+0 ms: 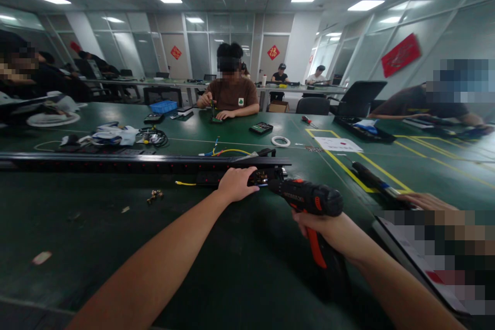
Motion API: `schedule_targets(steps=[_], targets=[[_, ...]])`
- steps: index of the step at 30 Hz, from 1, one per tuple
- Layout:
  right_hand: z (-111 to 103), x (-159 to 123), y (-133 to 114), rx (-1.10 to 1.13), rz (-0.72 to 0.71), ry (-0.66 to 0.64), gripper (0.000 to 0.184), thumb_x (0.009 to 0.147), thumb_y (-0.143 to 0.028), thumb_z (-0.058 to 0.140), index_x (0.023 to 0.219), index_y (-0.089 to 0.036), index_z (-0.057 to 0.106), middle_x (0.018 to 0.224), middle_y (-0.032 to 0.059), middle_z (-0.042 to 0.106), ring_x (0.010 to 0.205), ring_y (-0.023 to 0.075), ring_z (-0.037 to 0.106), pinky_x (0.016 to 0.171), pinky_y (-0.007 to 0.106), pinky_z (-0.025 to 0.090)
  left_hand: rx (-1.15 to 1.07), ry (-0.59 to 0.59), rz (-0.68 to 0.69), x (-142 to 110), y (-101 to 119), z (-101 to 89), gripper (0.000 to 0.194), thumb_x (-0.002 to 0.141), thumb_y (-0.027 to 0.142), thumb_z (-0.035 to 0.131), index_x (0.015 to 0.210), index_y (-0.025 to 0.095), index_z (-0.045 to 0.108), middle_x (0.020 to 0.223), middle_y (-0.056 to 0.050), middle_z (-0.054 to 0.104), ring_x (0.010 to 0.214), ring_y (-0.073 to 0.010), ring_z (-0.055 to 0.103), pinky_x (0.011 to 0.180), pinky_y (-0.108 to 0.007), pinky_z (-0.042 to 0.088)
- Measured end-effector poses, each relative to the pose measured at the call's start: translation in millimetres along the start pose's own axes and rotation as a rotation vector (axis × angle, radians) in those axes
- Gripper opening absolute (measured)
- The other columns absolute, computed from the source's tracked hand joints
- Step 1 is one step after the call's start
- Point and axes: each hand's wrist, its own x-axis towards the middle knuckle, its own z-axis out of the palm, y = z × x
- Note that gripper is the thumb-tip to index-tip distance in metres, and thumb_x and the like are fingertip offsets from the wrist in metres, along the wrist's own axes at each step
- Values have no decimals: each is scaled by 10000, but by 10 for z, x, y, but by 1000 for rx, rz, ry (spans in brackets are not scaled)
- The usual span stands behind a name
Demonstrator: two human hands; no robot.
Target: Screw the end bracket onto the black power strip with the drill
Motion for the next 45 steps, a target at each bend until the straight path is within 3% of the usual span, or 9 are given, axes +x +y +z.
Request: schedule_targets(steps=[45], targets=[[-14,4,14,-60,-8,-12,208,795,-395,674,738,-198,635,636,5,609,625,177,575,614,296,462,-12,-5,0,6,-7,18,677,884,594,676,1450,254,522,1309,-94,699,1186,-324,653,1025,-456,459]])
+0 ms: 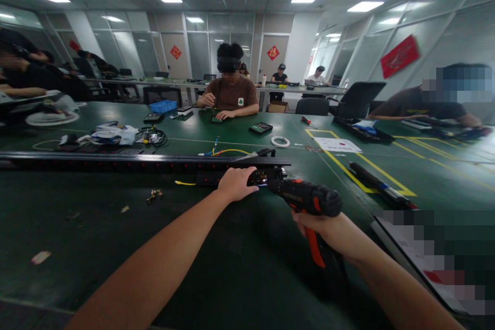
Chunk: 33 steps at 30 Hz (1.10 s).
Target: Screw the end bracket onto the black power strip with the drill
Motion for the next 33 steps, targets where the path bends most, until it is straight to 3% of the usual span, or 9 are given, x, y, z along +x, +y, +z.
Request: schedule_targets(steps=[17,33], targets=[[10,-8,-15,16,-20,14,229,800,-371,689,683,-184,628,612,6,602,599,164,558,594,294,442,12,14,7,5,-1,12,669,881,598,674,1439,260,529,1290,-87,709,1162,-323,664,1007,-442,464],[10,25,27,49,-10,13,202,772,-377,688,829,-184,674,624,6,633,624,189,588,632,318,455,26,28,16,4,-27,35,697,885,603,673,1460,242,517,1327,-87,693,1177,-324,657,1018,-452,470]])
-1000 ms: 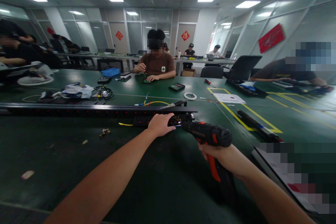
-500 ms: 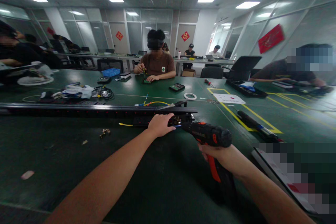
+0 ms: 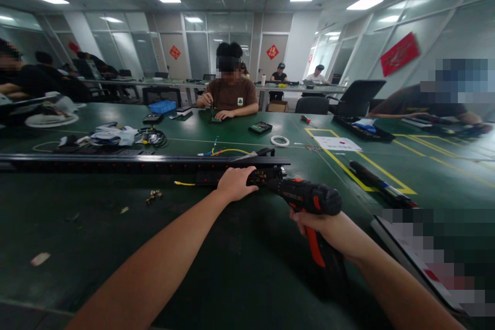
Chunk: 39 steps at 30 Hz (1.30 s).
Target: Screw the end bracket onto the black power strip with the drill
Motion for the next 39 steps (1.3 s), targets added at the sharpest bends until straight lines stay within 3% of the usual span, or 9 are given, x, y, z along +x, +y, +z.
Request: schedule_targets(steps=[39], targets=[[-13,-15,-29,-46,1,-19,200,785,-382,676,726,-195,637,627,12,608,614,179,568,599,301,457,-16,-16,-9,-1,28,-42,670,882,600,671,1438,254,529,1282,-93,709,1151,-325,667,999,-452,472]])
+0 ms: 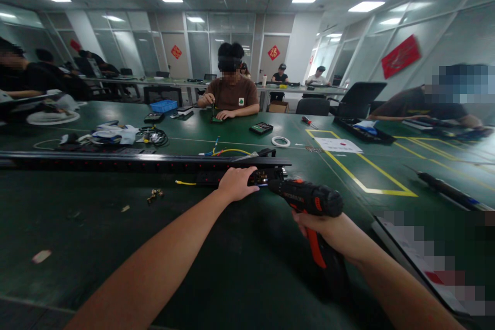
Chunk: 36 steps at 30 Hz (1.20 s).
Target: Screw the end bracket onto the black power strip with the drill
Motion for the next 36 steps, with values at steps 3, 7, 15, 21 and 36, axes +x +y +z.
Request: schedule_targets(steps=[3,7,15,21,36], targets=[[-1,0,-4,-1,6,0,202,784,-374,677,710,-190,635,625,13,608,615,175,566,606,301,460,-5,-1,0,1,0,4,672,881,596,675,1442,258,524,1292,-90,705,1161,-319,664,1012,-446,465],[8,-2,-6,25,18,13,203,776,-374,683,708,-192,624,618,3,603,600,163,556,595,292,449,-1,-2,-6,-4,1,3,668,879,598,677,1435,258,530,1278,-90,711,1157,-320,666,1008,-445,468],[21,-22,-35,57,34,18,183,752,-362,698,760,-189,640,622,5,609,609,173,569,597,296,455,3,7,2,-5,-2,6,666,883,592,675,1438,252,532,1307,-88,701,1169,-319,660,1010,-442,469],[6,-12,-7,26,25,0,193,777,-374,687,727,-195,637,629,8,617,613,171,569,596,289,455,3,7,3,-5,5,-4,660,882,593,675,1430,252,537,1288,-88,709,1152,-313,667,1007,-440,470],[14,12,21,63,16,10,202,763,-382,693,823,-190,679,612,0,629,616,188,591,623,305,458,0,-2,-7,-10,-5,4,683,890,607,662,1457,255,515,1320,-94,694,1189,-322,653,1033,-452,459]])
